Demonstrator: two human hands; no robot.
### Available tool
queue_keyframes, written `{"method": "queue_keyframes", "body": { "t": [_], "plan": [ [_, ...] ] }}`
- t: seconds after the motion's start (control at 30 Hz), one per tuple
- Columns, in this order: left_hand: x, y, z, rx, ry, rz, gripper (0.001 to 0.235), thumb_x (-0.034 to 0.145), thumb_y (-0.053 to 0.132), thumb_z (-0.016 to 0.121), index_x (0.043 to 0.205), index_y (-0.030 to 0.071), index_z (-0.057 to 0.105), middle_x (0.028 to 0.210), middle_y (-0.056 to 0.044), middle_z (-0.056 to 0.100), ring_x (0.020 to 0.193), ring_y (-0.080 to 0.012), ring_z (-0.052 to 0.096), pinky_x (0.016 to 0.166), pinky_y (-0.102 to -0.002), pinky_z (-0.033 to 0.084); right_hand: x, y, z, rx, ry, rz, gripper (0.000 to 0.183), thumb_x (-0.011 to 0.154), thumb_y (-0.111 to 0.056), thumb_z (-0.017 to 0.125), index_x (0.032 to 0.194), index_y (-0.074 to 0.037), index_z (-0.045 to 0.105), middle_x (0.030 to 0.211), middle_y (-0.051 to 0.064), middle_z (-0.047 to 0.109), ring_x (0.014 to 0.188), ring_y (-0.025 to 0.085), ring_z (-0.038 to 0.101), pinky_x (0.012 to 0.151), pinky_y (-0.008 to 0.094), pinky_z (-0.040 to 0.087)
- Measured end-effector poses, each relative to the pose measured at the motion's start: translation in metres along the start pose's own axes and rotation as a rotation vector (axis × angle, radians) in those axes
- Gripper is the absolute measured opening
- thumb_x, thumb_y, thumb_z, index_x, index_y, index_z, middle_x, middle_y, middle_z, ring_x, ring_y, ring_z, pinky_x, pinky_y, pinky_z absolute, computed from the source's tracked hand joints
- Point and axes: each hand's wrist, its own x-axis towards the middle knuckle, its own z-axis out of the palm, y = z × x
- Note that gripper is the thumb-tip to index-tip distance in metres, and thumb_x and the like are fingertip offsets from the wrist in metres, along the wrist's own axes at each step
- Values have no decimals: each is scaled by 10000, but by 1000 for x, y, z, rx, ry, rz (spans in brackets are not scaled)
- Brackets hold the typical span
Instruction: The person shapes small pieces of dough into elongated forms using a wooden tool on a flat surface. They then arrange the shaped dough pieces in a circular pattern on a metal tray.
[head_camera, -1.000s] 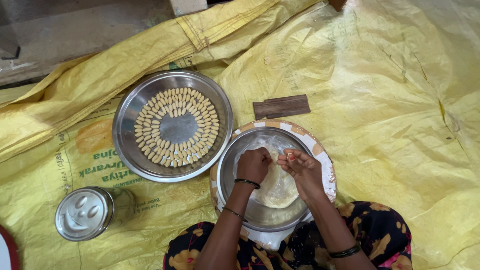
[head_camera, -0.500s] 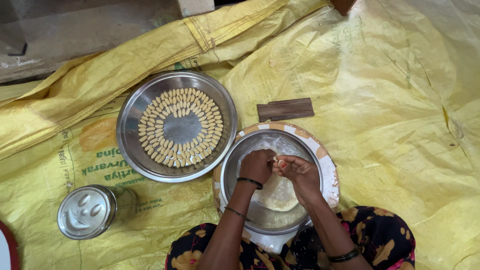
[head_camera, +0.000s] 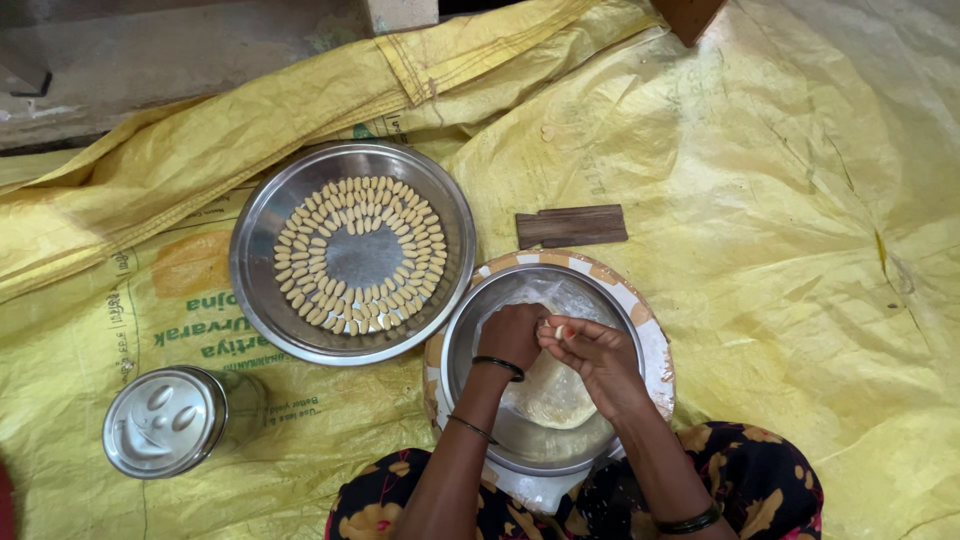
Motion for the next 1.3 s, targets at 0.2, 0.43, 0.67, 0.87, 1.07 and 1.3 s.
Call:
{"method": "queue_keyframes", "body": {
  "t": [0.2, 0.43, 0.67, 0.87, 1.07, 1.3],
  "plan": [
    [1, -6, 3, -45, 17, -8, 339, 775, 21, 685, 1072, 155, 779, 888, -86, 769, 866, -297, 739, 769, -421, 574, 3, 15, -4, -205, 119, -154, 214, 932, -38, 721, 1118, 65, 743, 930, 204, 778, 799, 242, 739, 732, 317, 582],
    [3, -6, -1, -73, 11, -8, 254, 801, 138, 755, 1055, 132, 772, 890, -94, 768, 869, -296, 737, 774, -412, 571, -2, 0, 0, 32, -13, -23, 290, 883, 50, 597, 1138, 139, 704, 1050, 237, 756, 1002, 300, 784, 935, 341, 623],
    [3, -9, 0, -55, 25, 3, 292, 772, 128, 783, 1064, 124, 770, 919, -108, 764, 894, -314, 728, 788, -424, 566, 0, 10, 4, -24, 2, -99, 260, 846, 116, 683, 1104, 125, 711, 993, 194, 756, 925, 245, 748, 937, 402, 637],
    [3, -11, 2, -46, 21, -4, 354, 754, 8, 741, 1081, 139, 777, 932, -97, 771, 905, -303, 732, 807, -419, 571, 5, 21, -5, -86, 34, -139, 207, 813, 120, 728, 1017, 89, 747, 920, 168, 772, 828, 215, 751, 834, 403, 646],
    [4, -12, 2, -59, 2, -20, 358, 741, 16, 754, 1079, 134, 771, 920, -91, 764, 890, -297, 732, 787, -415, 573, 0, 4, -1, -31, 70, 23, 188, 880, -10, 712, 1028, 97, 757, 935, 225, 783, 838, 273, 778, 806, 349, 617],
    [5, -13, 3, -45, -6, -22, 341, 750, 51, 776, 1078, 143, 773, 900, -97, 760, 879, -307, 728, 781, -424, 569, -1, 2, 6, -85, 33, 1, 284, 794, 105, 710, 1073, 52, 723, 965, 206, 783, 880, 263, 779, 815, 337, 644]
  ]
}}
